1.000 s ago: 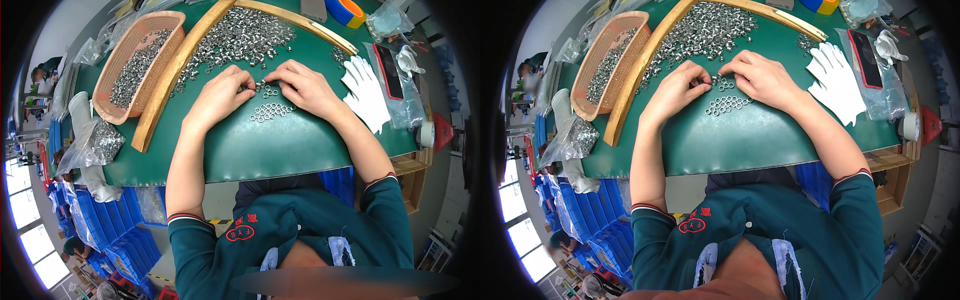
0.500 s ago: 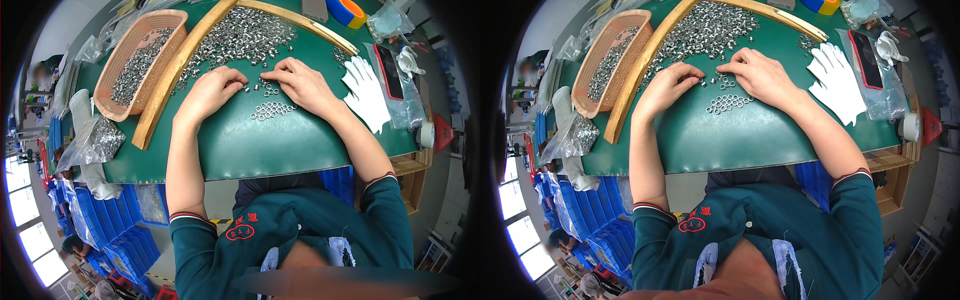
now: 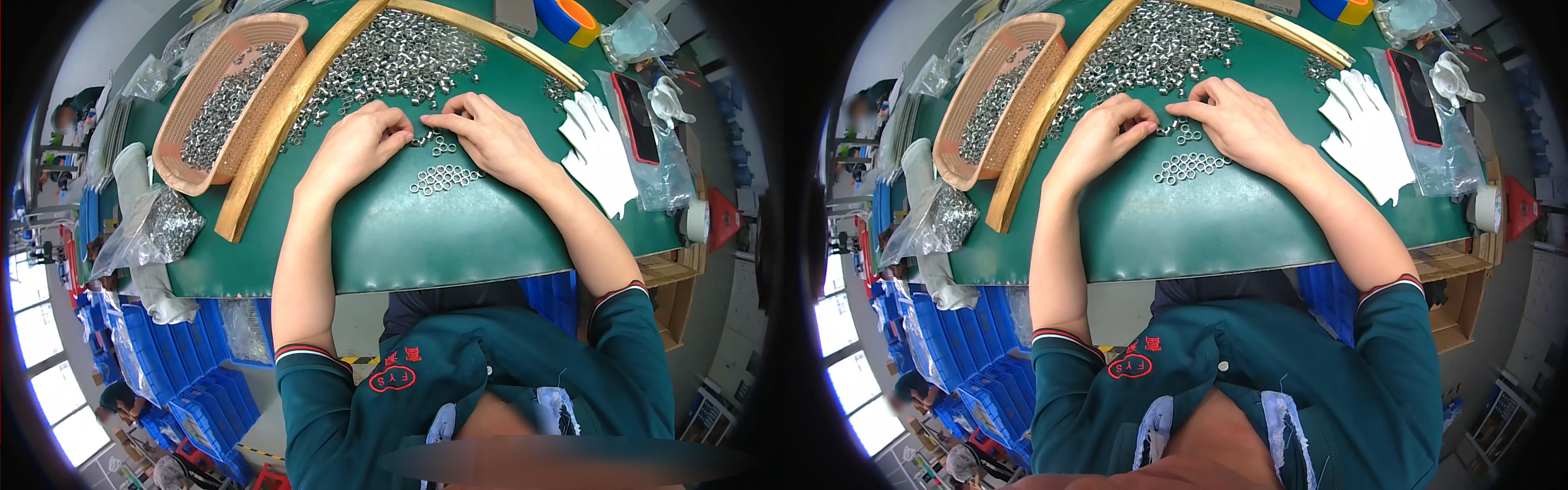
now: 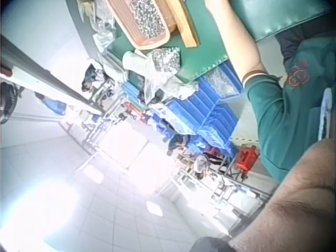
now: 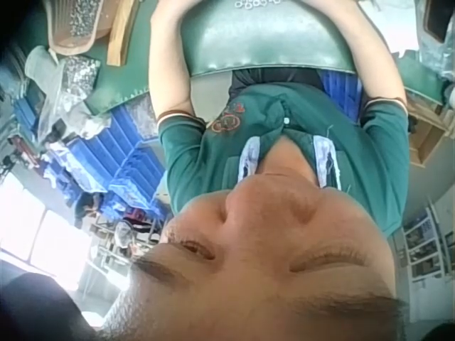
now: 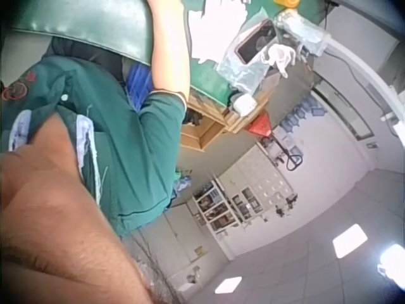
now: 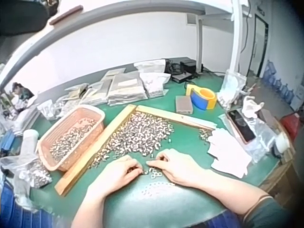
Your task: The person assembles small metal components into a hexagonal grid pattern by hand.
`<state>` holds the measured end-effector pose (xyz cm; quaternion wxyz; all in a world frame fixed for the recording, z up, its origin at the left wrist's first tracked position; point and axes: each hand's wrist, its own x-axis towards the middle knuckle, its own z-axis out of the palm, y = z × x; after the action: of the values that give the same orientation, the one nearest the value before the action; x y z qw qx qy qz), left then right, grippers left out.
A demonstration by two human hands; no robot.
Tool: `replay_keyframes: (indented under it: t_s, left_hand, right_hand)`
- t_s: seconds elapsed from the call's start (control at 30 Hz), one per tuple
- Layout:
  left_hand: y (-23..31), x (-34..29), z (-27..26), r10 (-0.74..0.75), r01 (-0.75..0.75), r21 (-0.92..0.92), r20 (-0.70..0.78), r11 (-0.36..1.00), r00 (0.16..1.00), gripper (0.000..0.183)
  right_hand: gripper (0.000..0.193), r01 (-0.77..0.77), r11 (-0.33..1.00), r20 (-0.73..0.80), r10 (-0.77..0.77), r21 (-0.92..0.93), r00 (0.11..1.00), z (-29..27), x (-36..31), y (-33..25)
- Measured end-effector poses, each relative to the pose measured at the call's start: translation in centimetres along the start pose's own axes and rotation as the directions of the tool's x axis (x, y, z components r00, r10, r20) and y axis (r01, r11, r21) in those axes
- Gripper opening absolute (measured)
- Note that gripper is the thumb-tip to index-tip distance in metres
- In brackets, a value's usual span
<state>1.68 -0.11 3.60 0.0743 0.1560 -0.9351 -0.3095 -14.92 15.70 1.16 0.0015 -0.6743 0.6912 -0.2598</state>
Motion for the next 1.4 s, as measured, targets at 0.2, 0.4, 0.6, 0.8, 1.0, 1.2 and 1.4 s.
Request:
replay_keyframes:
  t_s: [0.2,0.4,0.6,0.8,1.0,1.2,1.4]
  left_hand:
    - [0.3,-0.1,0.1,0.014,-0.012,-0.095,0.016,0.995,1.000,0.019]
    - [0.1,0.3,1.8,0.147,-0.147,0.006,-0.074,0.989,0.986,0.020]
    - [0.8,0.5,1.6,0.030,-0.030,-0.002,-0.039,1.000,0.999,0.020]
    - [0.5,0.4,2.1,0.099,-0.096,0.035,-0.100,0.995,0.990,0.023]
    - [1.1,0.8,2.7,0.090,-0.078,0.120,-0.093,0.990,0.992,0.023]
    - [0.5,0.8,3.0,0.168,-0.148,0.141,-0.142,0.979,0.975,0.018]
    - [0.2,0.9,3.0,0.124,-0.121,0.028,-0.140,0.992,0.982,0.017]
  right_hand:
    - [0.033,-0.054,0.998,0.005,0.054,-0.012,0.999,-0.1,-0.2,0.2]
    - [0.030,-0.096,0.995,0.035,0.096,0.014,0.995,-0.6,-0.2,0.2]
    - [0.033,-0.097,0.995,0.001,0.097,-0.014,0.995,-0.2,-0.2,0.2]
    - [0.038,-0.065,0.997,0.032,0.066,-0.038,0.997,-0.3,-0.2,0.3]
    - [0.037,-0.078,0.996,-0.010,0.078,-0.033,0.997,0.0,-0.2,0.4]
    - [0.024,-0.135,0.989,-0.016,0.136,0.056,0.991,-0.5,-0.3,0.4]
    - [0.021,-0.142,0.988,-0.013,0.143,0.062,0.990,-0.7,-0.3,0.2]
